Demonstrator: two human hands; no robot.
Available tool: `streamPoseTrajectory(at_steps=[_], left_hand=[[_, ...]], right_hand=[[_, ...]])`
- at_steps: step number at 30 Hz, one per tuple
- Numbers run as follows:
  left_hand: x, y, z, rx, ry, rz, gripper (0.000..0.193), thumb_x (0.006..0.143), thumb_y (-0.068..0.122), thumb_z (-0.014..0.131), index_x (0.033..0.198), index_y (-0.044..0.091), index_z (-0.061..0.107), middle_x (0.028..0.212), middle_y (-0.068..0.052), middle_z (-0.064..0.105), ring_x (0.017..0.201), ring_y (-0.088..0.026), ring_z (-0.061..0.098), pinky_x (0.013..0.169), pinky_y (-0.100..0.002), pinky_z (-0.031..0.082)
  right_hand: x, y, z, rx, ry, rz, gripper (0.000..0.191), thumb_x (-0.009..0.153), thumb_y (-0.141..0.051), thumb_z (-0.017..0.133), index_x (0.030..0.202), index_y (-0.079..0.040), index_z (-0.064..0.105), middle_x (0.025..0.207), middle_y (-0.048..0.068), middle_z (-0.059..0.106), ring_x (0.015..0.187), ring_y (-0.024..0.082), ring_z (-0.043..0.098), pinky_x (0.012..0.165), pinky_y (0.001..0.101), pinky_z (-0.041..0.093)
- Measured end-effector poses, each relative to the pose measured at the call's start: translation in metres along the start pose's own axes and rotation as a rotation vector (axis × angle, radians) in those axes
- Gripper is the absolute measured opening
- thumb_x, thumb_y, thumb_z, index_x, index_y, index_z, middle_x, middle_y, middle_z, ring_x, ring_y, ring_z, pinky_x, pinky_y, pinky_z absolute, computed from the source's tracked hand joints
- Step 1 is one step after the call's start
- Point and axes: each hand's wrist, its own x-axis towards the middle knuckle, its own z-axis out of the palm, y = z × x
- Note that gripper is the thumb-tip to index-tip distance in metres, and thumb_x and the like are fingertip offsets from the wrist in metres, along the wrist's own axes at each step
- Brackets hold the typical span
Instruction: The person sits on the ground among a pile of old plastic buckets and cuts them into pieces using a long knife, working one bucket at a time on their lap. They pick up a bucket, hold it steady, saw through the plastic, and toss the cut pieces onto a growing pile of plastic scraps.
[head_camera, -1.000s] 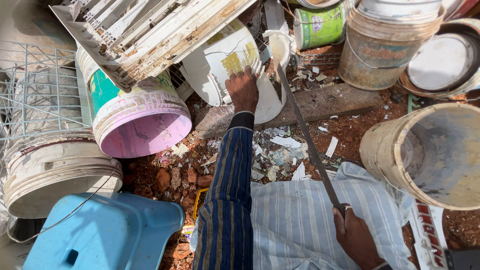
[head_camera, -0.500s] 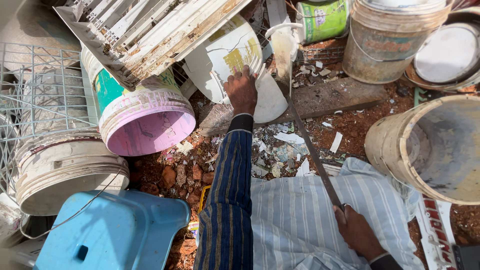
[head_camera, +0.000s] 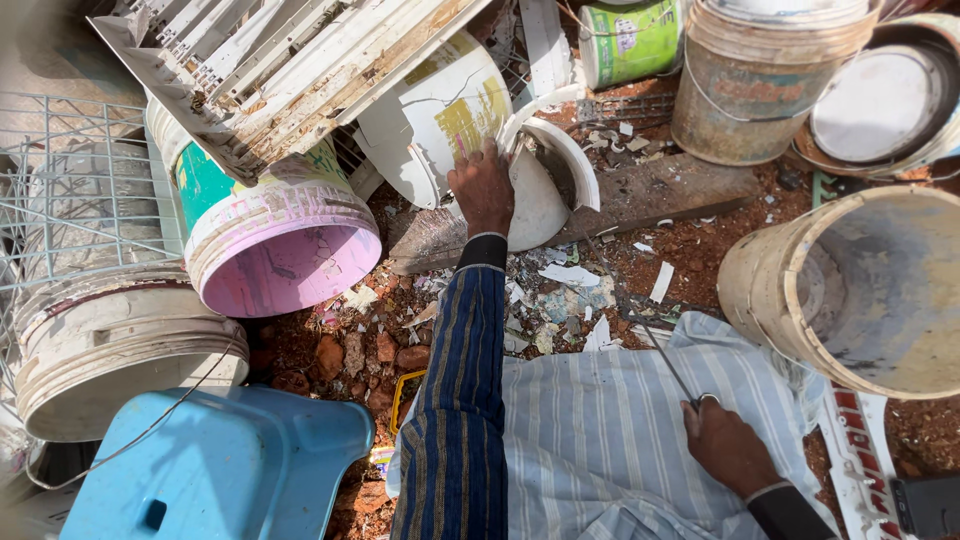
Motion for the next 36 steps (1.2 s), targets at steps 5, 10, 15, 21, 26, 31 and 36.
streamPoseTrajectory(at_steps=[5,10,15,21,26,31,36], left_hand=[[-0.014,-0.004,-0.021,-0.018,-0.158,-0.040,0.040,0.101,0.036,0.062,0.134,0.014,0.062,0.104,-0.013,0.072,0.096,-0.034,0.067,0.084,-0.048,0.045],[-0.041,-0.002,-0.042,-0.148,-0.019,0.116,0.051,0.088,0.034,0.072,0.133,0.014,0.060,0.103,-0.014,0.071,0.098,-0.035,0.067,0.086,-0.048,0.043],[-0.071,0.006,-0.055,-0.318,-0.110,0.084,0.040,0.090,0.022,0.075,0.127,0.012,0.063,0.110,-0.011,0.074,0.103,-0.031,0.068,0.093,-0.047,0.044],[-0.091,-0.016,-0.105,-0.464,-0.003,-0.107,0.034,0.088,0.019,0.074,0.120,0.007,0.069,0.105,-0.014,0.075,0.097,-0.031,0.068,0.092,-0.047,0.044],[-0.118,-0.076,-0.211,-0.732,-0.025,-0.390,0.036,0.092,0.022,0.075,0.123,0.004,0.069,0.106,-0.015,0.074,0.094,-0.022,0.072,0.086,-0.037,0.056],[-0.207,-0.160,-0.381,-1.116,0.684,-0.467,0.039,0.103,0.019,0.078,0.129,-0.007,0.065,0.101,-0.003,0.063,0.085,-0.010,0.052,0.075,-0.024,0.044],[-0.259,-0.226,-0.486,-0.968,1.726,-0.749,0.083,0.097,0.056,0.062,0.158,0.015,0.023,0.156,-0.015,0.039,0.144,-0.032,0.041,0.120,-0.052,0.036]], right_hand=[[-0.020,0.008,0.007,0.621,-0.364,0.236,0.054,0.104,-0.049,0.050,0.091,0.003,0.057,0.059,0.015,0.057,0.044,0.030,0.056,0.045,0.0437,0.047],[-0.068,0.008,0.029,0.956,-0.529,0.314,0.051,0.100,-0.049,0.048,0.098,0.001,0.060,0.058,0.009,0.055,0.041,0.020,0.050,0.041,0.0365,0.040],[-0.068,0.026,0.050,1.095,-0.457,0.370,0.051,0.100,-0.049,0.055,0.103,0.002,0.057,0.060,0.012,0.054,0.041,0.024,0.052,0.040,0.0413,0.044],[-0.047,0.033,0.064,1.270,-0.418,0.341,0.047,0.100,-0.044,0.058,0.105,0.003,0.054,0.064,0.015,0.052,0.045,0.026,0.053,0.042,0.0443,0.047],[-0.027,0.030,0.077,1.360,-0.448,0.313,0.040,0.097,-0.037,0.058,0.106,0.002,0.053,0.066,0.014,0.051,0.047,0.026,0.052,0.042,0.0453,0.046],[-0.007,0.039,0.094,1.369,-0.502,0.310,0.037,0.098,-0.034,0.058,0.108,0.001,0.054,0.070,0.013,0.052,0.052,0.026,0.053,0.044,0.0451,0.046],[0.000,0.046,0.107,1.366,-0.545,0.268,0.037,0.098,-0.034,0.059,0.109,0.001,0.053,0.072,0.013,0.053,0.053,0.027,0.054,0.045,0.0445,0.047]])
